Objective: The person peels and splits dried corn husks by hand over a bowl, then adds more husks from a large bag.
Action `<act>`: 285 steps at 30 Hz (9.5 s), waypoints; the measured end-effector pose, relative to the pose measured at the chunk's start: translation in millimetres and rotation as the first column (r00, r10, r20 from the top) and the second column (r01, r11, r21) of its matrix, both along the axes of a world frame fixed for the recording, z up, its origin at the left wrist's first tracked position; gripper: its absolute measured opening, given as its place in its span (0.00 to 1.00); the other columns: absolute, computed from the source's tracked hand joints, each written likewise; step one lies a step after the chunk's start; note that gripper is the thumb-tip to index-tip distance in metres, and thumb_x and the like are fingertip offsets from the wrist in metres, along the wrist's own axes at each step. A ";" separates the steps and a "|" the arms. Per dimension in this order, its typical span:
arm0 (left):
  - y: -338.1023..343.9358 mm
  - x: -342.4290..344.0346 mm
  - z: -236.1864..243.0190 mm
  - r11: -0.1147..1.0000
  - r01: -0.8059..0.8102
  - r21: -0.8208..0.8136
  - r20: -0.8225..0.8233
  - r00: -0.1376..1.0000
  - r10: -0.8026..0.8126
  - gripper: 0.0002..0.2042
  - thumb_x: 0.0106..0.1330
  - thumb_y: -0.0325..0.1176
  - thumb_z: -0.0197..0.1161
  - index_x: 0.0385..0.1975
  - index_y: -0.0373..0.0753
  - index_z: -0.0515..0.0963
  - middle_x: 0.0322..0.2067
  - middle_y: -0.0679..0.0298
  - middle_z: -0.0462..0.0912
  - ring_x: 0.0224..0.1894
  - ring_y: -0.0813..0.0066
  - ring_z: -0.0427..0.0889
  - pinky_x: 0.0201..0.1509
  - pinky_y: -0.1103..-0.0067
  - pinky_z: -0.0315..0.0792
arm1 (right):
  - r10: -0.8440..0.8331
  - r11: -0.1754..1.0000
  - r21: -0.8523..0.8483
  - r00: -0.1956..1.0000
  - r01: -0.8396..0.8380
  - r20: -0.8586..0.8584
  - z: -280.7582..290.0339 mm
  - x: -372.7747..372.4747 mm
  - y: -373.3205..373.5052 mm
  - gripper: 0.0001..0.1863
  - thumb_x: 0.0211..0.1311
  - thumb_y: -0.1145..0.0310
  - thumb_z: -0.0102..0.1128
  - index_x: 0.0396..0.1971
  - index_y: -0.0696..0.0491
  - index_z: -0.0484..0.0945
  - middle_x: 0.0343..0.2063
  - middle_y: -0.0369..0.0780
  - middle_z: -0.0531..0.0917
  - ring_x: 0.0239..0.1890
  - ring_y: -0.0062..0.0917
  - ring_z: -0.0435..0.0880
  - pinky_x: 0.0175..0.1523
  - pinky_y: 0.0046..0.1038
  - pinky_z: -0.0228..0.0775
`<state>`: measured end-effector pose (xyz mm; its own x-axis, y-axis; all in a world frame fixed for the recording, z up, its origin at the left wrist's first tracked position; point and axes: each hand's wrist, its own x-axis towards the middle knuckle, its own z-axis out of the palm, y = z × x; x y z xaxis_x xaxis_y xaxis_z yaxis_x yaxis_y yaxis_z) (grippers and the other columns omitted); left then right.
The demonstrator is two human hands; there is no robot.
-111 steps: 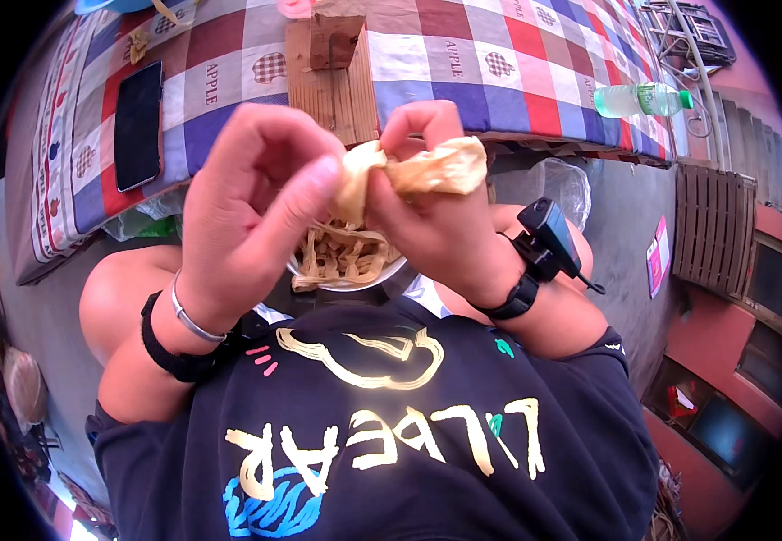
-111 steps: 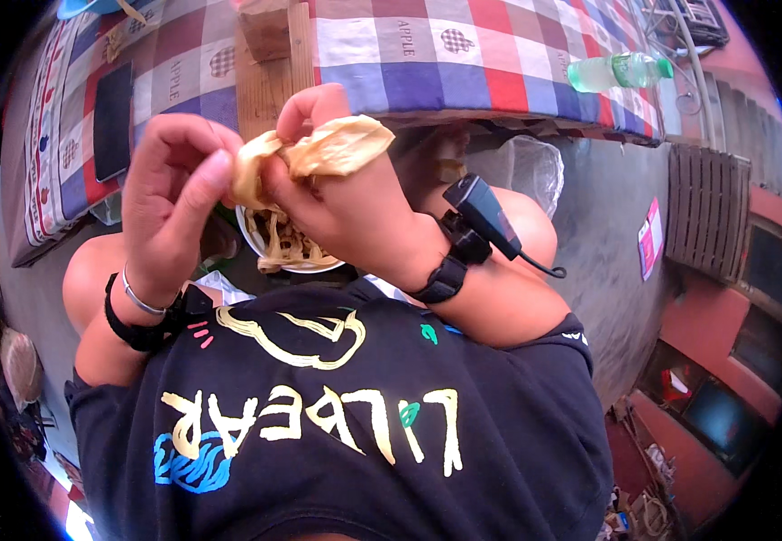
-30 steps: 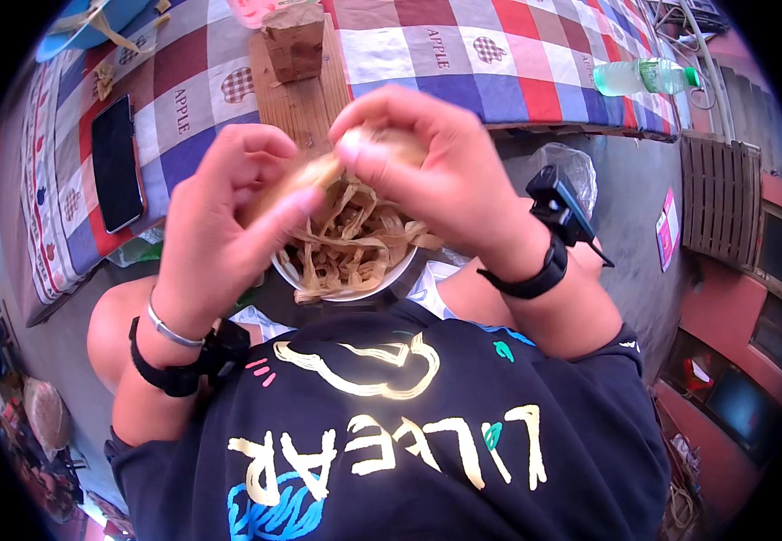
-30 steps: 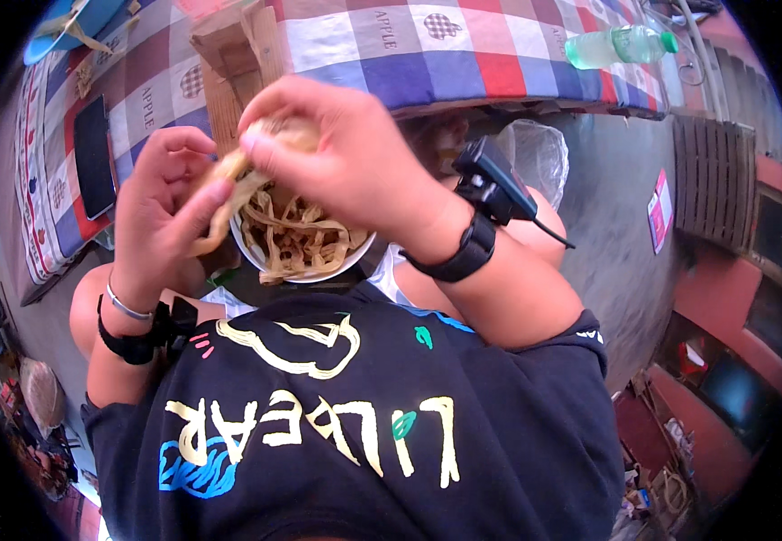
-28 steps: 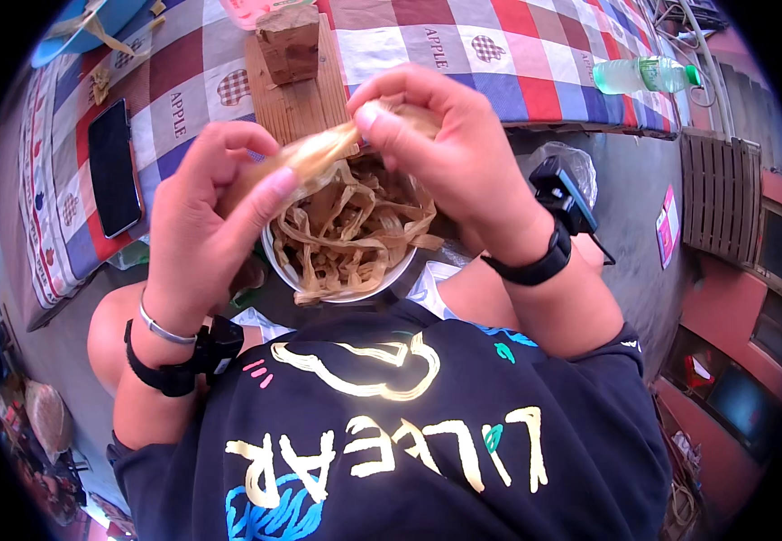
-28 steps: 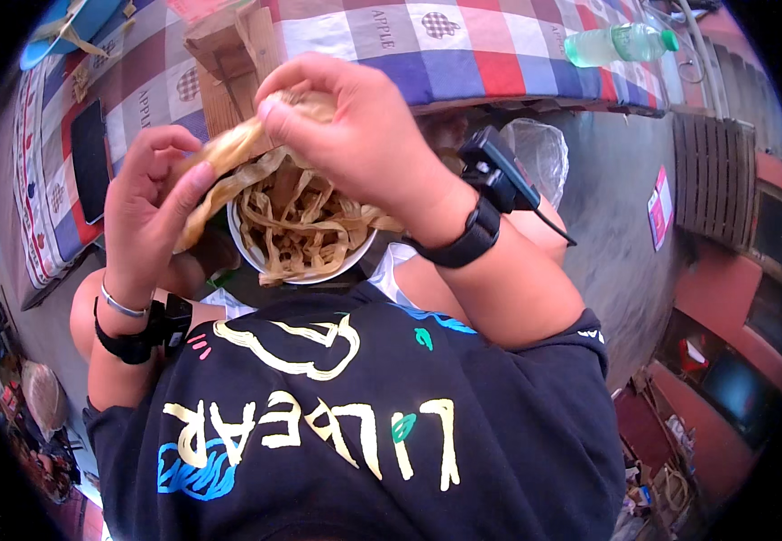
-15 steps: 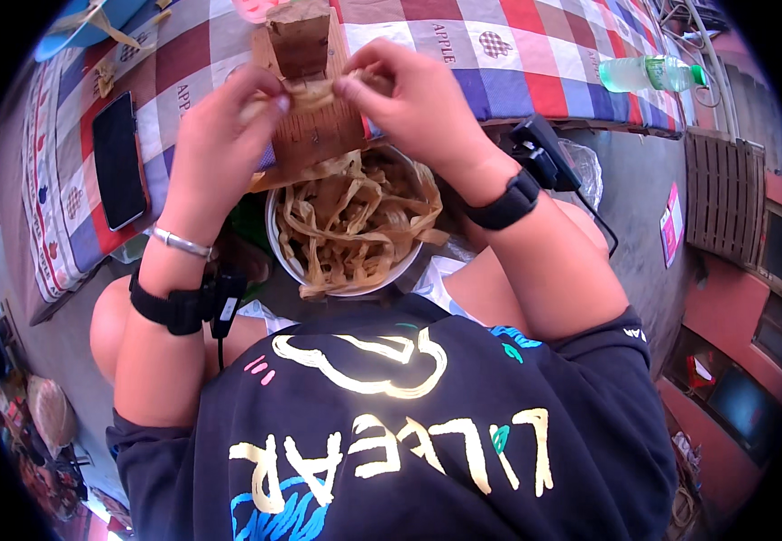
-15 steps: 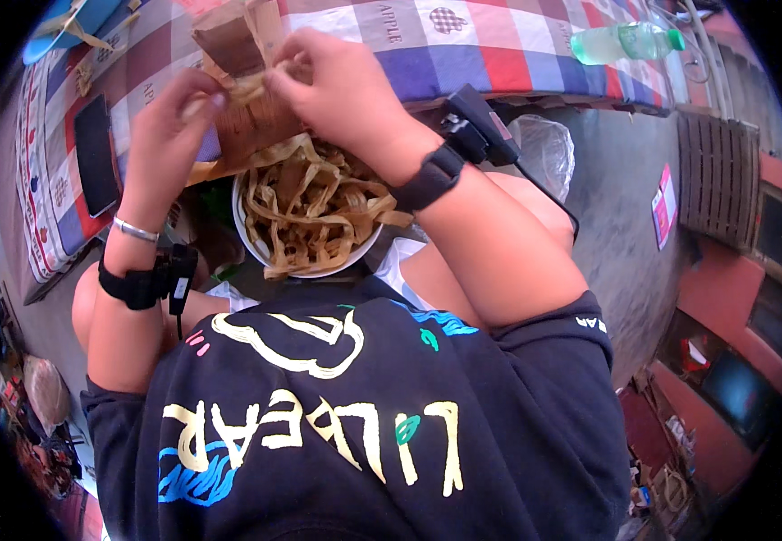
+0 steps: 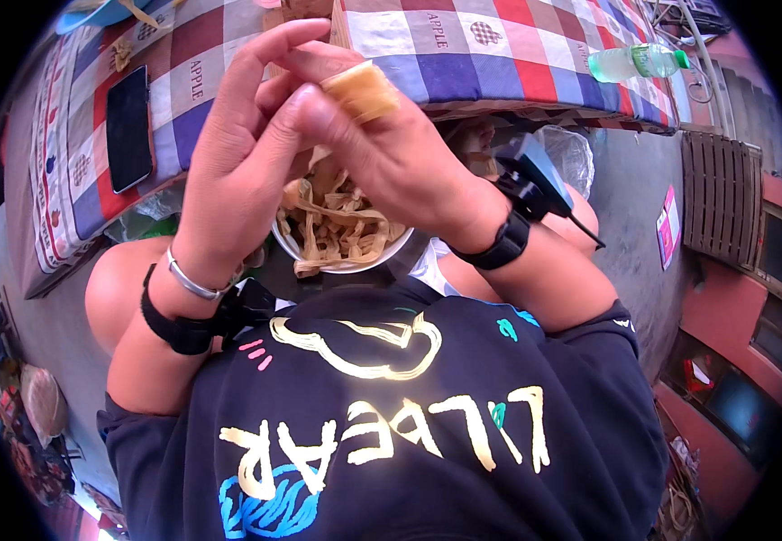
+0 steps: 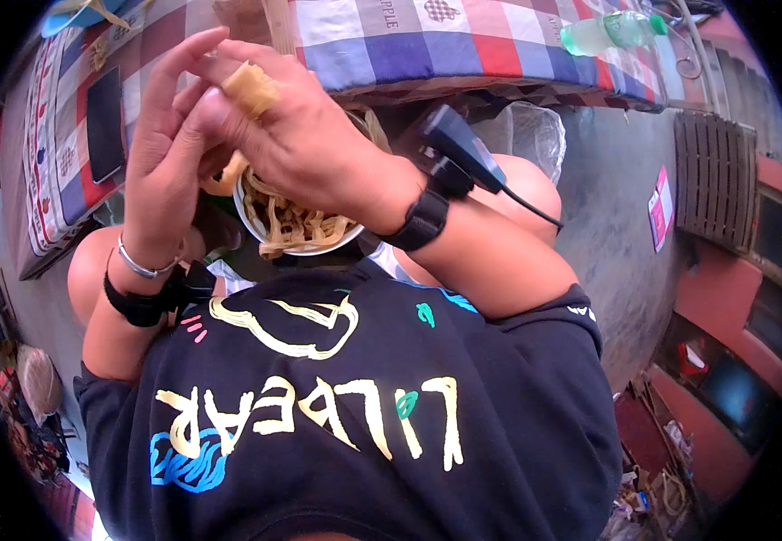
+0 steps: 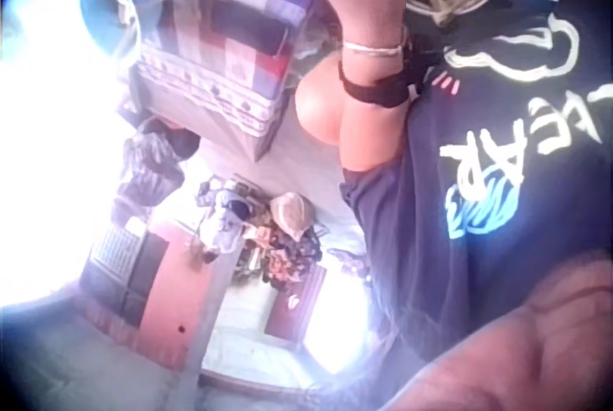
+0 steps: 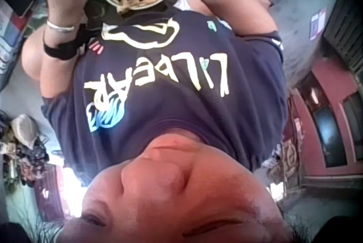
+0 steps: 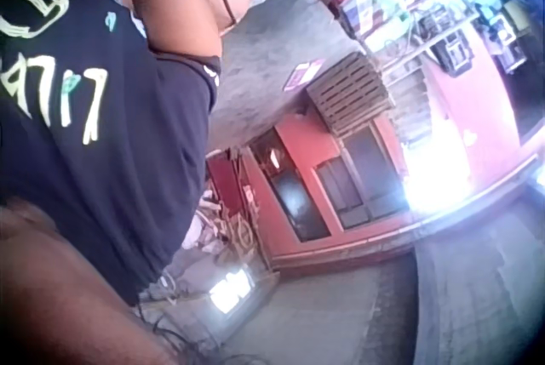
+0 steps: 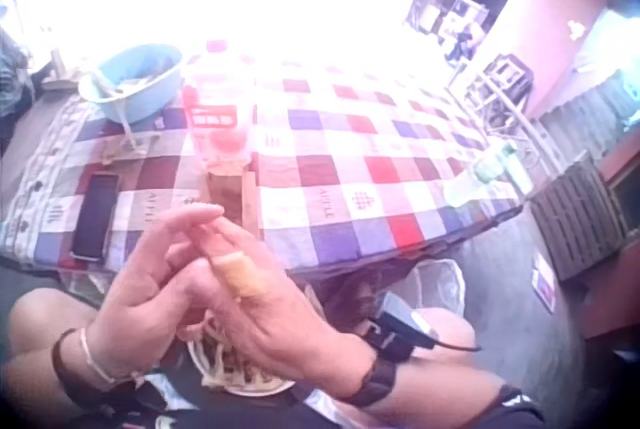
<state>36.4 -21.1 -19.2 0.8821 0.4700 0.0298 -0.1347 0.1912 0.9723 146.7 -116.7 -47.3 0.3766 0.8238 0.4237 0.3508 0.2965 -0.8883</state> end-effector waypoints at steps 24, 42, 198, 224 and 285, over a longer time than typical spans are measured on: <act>19.3 -1.4 20.5 0.575 0.165 0.801 -0.022 0.968 -0.248 0.12 0.62 0.35 0.60 0.38 0.33 0.75 0.28 0.58 0.75 0.30 0.67 0.76 0.34 0.77 0.70 | 0.330 0.698 -0.400 0.762 -0.595 -0.558 30.0 14.3 -41.5 0.18 0.70 0.56 0.48 0.31 0.55 0.76 0.22 0.32 0.75 0.27 0.14 0.72 0.33 0.21 0.65; 4.7 -15.6 -9.1 0.977 0.173 0.127 0.102 0.977 -0.186 0.14 0.56 0.21 0.61 0.38 0.37 0.63 0.42 0.62 0.70 0.44 0.79 0.69 0.53 0.81 0.65 | 0.115 0.922 -0.161 0.648 -0.351 -0.752 48.7 5.3 -35.6 0.11 0.59 0.72 0.64 0.38 0.55 0.71 0.36 0.34 0.77 0.39 0.15 0.77 0.44 0.19 0.70; 22.2 -24.2 -2.1 0.925 0.063 0.375 0.019 0.997 -0.075 0.03 0.63 0.23 0.58 0.29 0.33 0.71 0.34 0.65 0.74 0.35 0.85 0.71 0.39 0.86 0.65 | 0.156 0.942 -0.174 0.836 -0.286 -0.526 33.5 6.8 -22.3 0.11 0.69 0.65 0.53 0.40 0.58 0.74 0.32 0.33 0.79 0.35 0.11 0.76 0.40 0.16 0.69; -3.1 -12.0 -0.8 0.938 -0.151 0.311 0.129 0.985 0.116 0.09 0.61 0.24 0.61 0.39 0.31 0.72 0.30 0.65 0.73 0.28 0.81 0.70 0.35 0.84 0.68 | -0.054 0.987 -0.142 0.990 0.072 0.131 26.6 -4.2 -36.6 0.22 0.53 0.79 0.58 0.47 0.58 0.60 0.33 0.43 0.76 0.31 0.34 0.84 0.32 0.28 0.74; 25.0 -43.3 -1.3 0.934 0.206 0.291 0.054 0.972 -0.230 0.15 0.57 0.18 0.60 0.44 0.32 0.71 0.39 0.60 0.73 0.37 0.78 0.74 0.38 0.83 0.71 | 0.196 0.770 -0.354 0.725 -0.530 -0.660 40.3 10.5 -37.7 0.28 0.71 0.46 0.41 0.26 0.56 0.76 0.20 0.30 0.73 0.21 0.10 0.66 0.27 0.16 0.61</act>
<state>-6.9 3.9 -20.5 0.9503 0.2278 0.2124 -0.2054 -0.0542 0.9772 157.1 -154.4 -7.1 0.0221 0.9654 -0.2600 -0.2928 -0.2424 -0.9249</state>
